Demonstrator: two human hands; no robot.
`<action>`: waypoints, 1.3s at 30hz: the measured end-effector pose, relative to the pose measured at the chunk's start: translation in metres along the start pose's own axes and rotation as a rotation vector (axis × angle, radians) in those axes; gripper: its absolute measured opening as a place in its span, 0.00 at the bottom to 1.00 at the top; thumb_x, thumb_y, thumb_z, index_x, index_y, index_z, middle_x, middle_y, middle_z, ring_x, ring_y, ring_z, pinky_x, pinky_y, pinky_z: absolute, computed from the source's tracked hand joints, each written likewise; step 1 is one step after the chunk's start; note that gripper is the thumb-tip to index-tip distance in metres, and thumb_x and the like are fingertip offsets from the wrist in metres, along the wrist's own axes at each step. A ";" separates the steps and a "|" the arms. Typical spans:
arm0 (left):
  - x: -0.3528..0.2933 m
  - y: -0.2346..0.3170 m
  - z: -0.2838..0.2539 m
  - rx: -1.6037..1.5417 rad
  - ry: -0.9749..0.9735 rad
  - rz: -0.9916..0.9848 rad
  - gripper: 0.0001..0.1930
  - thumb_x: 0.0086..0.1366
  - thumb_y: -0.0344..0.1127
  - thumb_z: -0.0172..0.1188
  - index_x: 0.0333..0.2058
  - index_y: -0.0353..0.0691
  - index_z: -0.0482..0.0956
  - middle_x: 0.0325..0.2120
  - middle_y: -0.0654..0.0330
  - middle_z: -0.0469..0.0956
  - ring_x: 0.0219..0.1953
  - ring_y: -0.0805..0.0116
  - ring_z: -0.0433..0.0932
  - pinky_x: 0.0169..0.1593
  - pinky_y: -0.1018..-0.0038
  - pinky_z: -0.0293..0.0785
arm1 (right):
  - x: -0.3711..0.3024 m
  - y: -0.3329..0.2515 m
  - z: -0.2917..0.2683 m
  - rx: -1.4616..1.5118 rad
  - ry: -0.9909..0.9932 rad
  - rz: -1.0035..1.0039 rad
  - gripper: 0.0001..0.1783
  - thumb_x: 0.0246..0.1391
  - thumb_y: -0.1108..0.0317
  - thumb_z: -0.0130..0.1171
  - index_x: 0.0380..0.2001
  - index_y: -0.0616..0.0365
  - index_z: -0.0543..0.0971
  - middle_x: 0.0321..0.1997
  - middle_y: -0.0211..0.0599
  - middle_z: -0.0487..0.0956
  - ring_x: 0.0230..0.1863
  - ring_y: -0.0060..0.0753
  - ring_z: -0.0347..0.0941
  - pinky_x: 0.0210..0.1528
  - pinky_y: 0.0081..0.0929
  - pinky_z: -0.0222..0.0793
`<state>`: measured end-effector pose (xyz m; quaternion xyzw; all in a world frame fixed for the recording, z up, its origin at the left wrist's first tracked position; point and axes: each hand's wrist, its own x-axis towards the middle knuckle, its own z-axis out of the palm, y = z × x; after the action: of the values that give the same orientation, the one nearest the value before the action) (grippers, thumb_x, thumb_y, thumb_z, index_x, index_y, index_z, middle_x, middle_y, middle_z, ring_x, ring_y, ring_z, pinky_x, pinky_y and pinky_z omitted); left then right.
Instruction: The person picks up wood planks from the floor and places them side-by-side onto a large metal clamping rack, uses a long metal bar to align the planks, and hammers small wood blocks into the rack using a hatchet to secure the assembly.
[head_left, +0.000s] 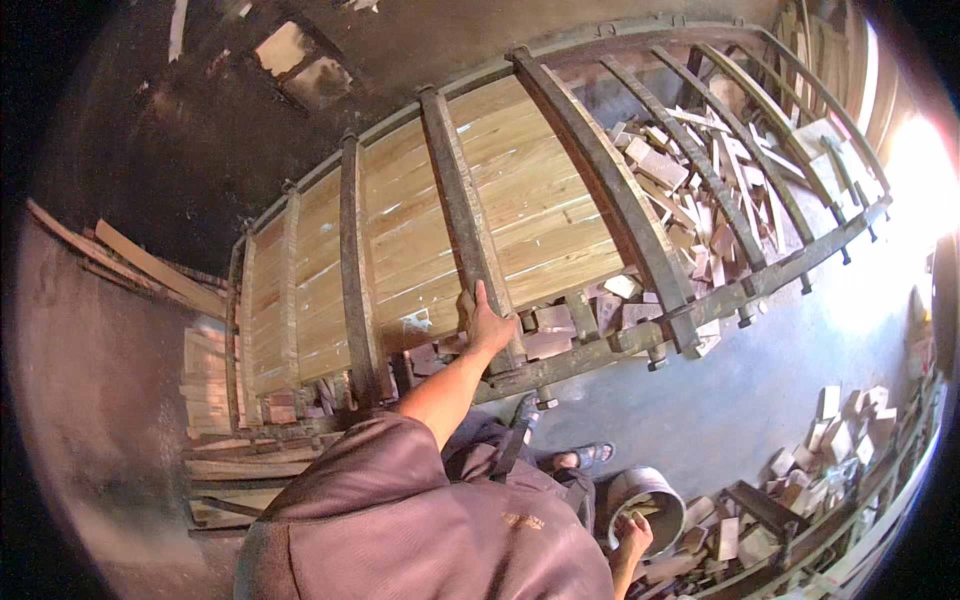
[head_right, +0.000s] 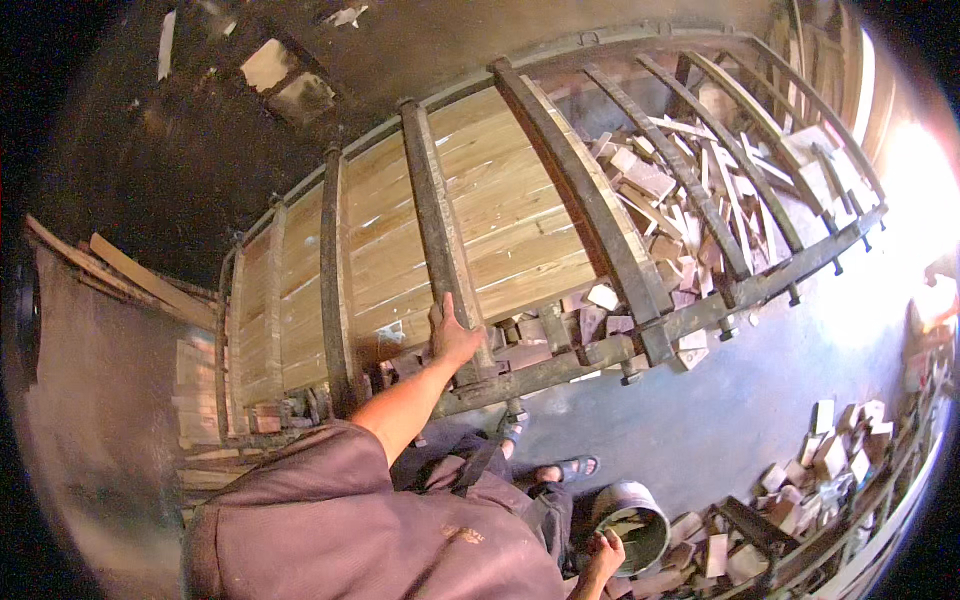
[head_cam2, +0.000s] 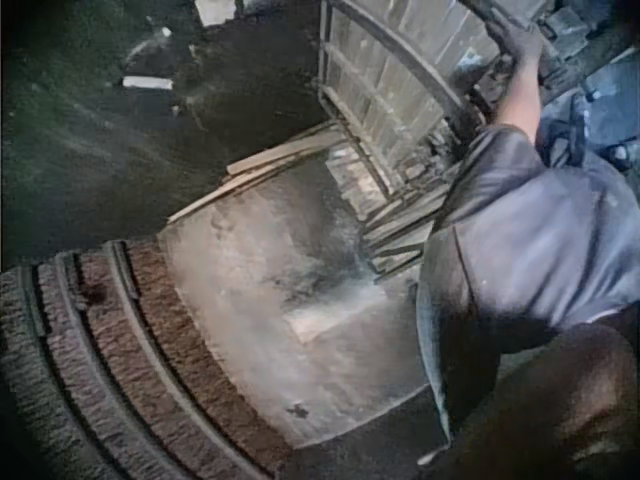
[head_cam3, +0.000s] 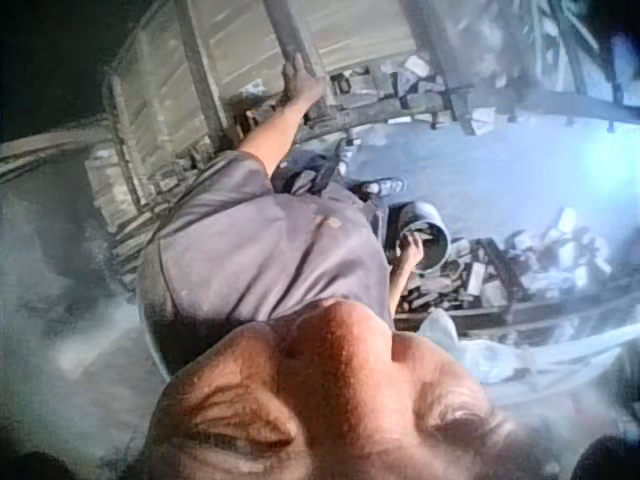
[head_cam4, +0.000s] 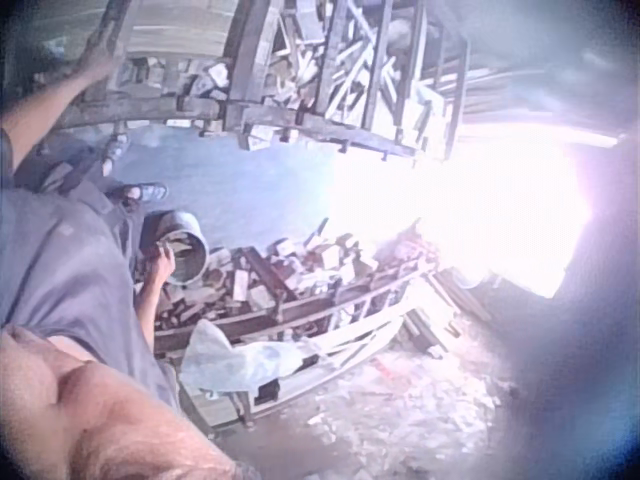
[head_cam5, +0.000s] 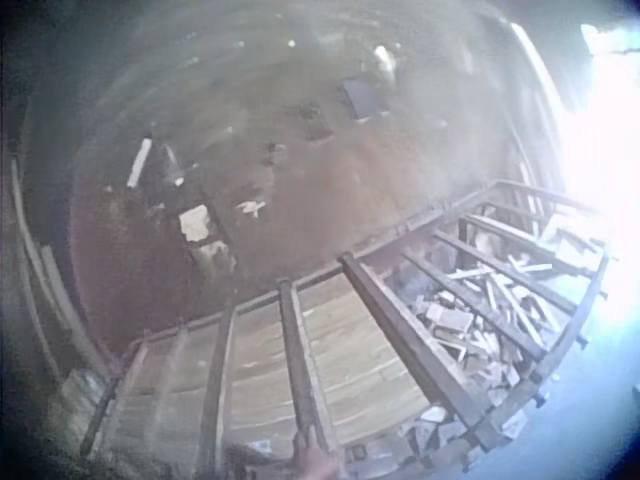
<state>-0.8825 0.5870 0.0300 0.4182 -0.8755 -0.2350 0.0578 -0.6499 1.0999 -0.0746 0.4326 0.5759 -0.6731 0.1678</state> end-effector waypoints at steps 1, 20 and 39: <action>-0.003 0.008 -0.004 -0.034 -0.028 -0.019 0.56 0.52 0.45 0.71 0.73 0.40 0.45 0.70 0.40 0.46 0.72 0.40 0.49 0.70 0.56 0.57 | 0.001 -0.015 -0.003 -0.016 0.003 -0.011 0.14 0.53 0.81 0.57 0.44 0.67 0.81 0.30 0.34 0.81 0.24 0.24 0.74 0.26 0.22 0.70; 0.022 -0.041 0.036 -0.353 -0.043 0.058 0.45 0.61 0.40 0.64 0.72 0.37 0.51 0.70 0.42 0.57 0.72 0.47 0.55 0.72 0.60 0.54 | 0.054 -0.185 0.015 -0.721 -0.059 -0.346 0.19 0.55 0.71 0.62 0.50 0.67 0.80 0.44 0.47 0.86 0.45 0.33 0.82 0.51 0.26 0.76; -0.074 0.295 0.111 -0.043 0.201 0.425 0.39 0.59 0.32 0.61 0.68 0.32 0.56 0.73 0.44 0.49 0.74 0.39 0.45 0.72 0.44 0.45 | 0.206 -0.329 -0.119 -0.920 0.165 -0.427 0.22 0.49 0.66 0.59 0.48 0.60 0.82 0.47 0.55 0.82 0.51 0.53 0.79 0.55 0.39 0.74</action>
<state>-1.0760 0.8433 0.0749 0.2444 -0.9285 -0.1934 0.2020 -0.9592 1.3575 -0.0226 0.2384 0.8993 -0.3328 0.1538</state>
